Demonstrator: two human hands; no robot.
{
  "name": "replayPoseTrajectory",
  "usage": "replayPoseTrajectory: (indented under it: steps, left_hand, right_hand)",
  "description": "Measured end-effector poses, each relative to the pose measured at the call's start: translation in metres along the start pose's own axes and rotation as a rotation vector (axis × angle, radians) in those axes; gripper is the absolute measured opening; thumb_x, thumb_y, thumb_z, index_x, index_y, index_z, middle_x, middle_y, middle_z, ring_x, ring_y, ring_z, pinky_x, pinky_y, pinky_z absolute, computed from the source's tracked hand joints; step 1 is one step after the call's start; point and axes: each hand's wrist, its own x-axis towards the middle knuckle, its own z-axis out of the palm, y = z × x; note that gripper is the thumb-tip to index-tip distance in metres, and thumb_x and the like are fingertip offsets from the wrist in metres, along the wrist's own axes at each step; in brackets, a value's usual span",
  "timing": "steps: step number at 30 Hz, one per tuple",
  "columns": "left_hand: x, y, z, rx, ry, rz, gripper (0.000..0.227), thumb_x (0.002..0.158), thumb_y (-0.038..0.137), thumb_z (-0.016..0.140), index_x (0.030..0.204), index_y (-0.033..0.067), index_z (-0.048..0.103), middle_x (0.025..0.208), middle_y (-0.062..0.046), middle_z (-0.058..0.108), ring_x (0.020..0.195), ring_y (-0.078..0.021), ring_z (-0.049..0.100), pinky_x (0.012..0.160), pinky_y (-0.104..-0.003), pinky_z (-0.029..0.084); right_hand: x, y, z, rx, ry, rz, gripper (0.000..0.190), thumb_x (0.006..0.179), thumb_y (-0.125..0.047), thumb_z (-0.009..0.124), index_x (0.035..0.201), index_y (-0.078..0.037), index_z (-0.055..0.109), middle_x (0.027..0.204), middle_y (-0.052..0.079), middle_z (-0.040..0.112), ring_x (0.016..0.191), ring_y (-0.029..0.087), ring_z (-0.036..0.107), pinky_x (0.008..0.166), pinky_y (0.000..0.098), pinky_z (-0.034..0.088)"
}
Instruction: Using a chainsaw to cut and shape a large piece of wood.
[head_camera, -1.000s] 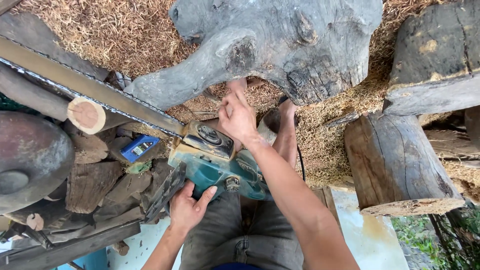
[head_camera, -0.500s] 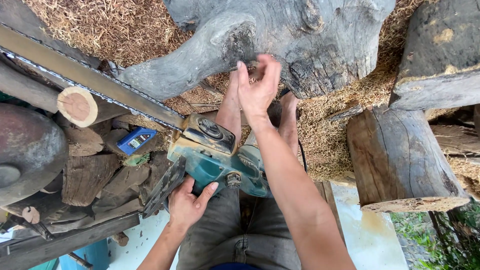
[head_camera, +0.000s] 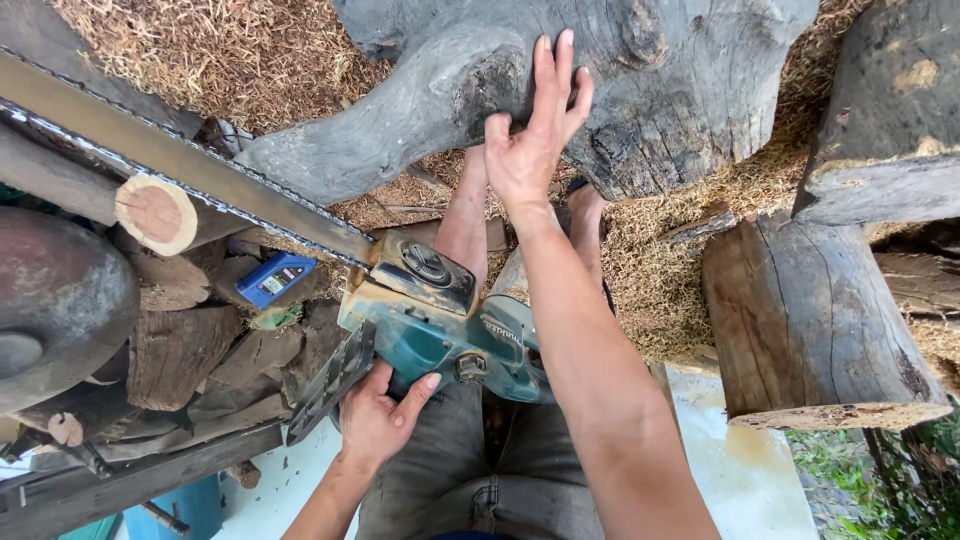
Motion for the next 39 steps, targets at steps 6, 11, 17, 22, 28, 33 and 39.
replayPoseTrajectory:
  steps: [6,11,17,22,28,33,39]
  left_hand:
    - [0.011,0.009,0.003,0.006,-0.065,-0.149,0.047,0.08,0.048,0.078,0.111,0.0124,0.074,0.093,-0.011,0.079,0.083,-0.031,0.076,0.078,-0.039,0.059]
    - [0.008,0.011,0.004,0.028,-0.111,-0.205,0.052,0.08,0.048,0.079,0.116,0.0115,0.073,0.09,-0.012,0.077,0.078,-0.0309,0.075,0.075,-0.039,0.059]
    - [0.007,0.002,0.009,0.018,-0.02,-0.023,0.053,0.081,0.046,0.079,0.118,0.0085,0.071,0.091,-0.012,0.078,0.078,-0.0299,0.076,0.075,-0.039,0.059]
    - [0.009,0.008,0.009,0.008,-0.028,-0.063,0.053,0.079,0.044,0.08,0.119,0.0086,0.072,0.093,-0.011,0.079,0.08,-0.0304,0.076,0.073,-0.039,0.058]
    - [0.011,0.011,0.011,-0.008,0.003,-0.003,0.052,0.081,0.043,0.08,0.118,0.0085,0.071,0.092,-0.01,0.079,0.079,-0.0278,0.077,0.077,-0.038,0.059]
    - [0.01,0.011,0.013,0.066,-0.075,-0.16,0.056,0.075,0.045,0.083,0.117,0.01,0.072,0.085,-0.011,0.078,0.071,-0.0288,0.075,0.07,-0.039,0.059]
    - [0.013,0.008,0.016,0.024,-0.029,-0.045,0.054,0.078,0.046,0.08,0.118,0.0104,0.072,0.086,-0.009,0.078,0.071,-0.0277,0.075,0.07,-0.039,0.059]
  right_hand:
    - [0.011,-0.02,0.002,0.095,-0.037,0.045,0.088,0.094,-0.023,0.086,0.162,-0.018,0.032,0.174,0.007,0.021,0.161,0.041,0.014,0.135,0.0588,0.012]
    - [0.005,-0.024,0.003,0.106,-0.001,0.14,0.09,0.086,-0.022,0.083,0.16,-0.018,0.031,0.173,0.008,0.019,0.16,0.043,0.01,0.134,0.0586,0.012]
    - [0.004,-0.019,0.003,0.096,-0.072,0.094,0.093,0.088,-0.019,0.078,0.165,-0.022,0.026,0.176,0.008,0.015,0.163,0.042,0.007,0.135,0.0603,0.005]
    - [0.005,-0.03,0.009,0.084,0.02,0.21,0.091,0.091,-0.023,0.083,0.163,-0.023,0.028,0.174,0.009,0.015,0.162,0.043,0.004,0.133,0.0616,0.003]
    - [0.003,-0.016,-0.008,0.107,-0.15,0.057,0.098,0.086,-0.015,0.078,0.166,-0.021,0.021,0.176,0.012,0.009,0.163,0.043,0.001,0.132,0.0634,-0.002]
    - [-0.002,-0.019,0.003,0.018,-0.051,0.09,0.097,0.088,-0.019,0.08,0.166,-0.025,0.021,0.175,0.007,0.011,0.164,0.04,0.005,0.134,0.0619,0.0]
    - [-0.013,0.025,-0.034,-0.089,-0.292,0.033,0.099,0.083,-0.008,0.068,0.166,-0.019,0.015,0.176,0.011,0.011,0.164,0.039,0.003,0.134,0.0611,0.0]
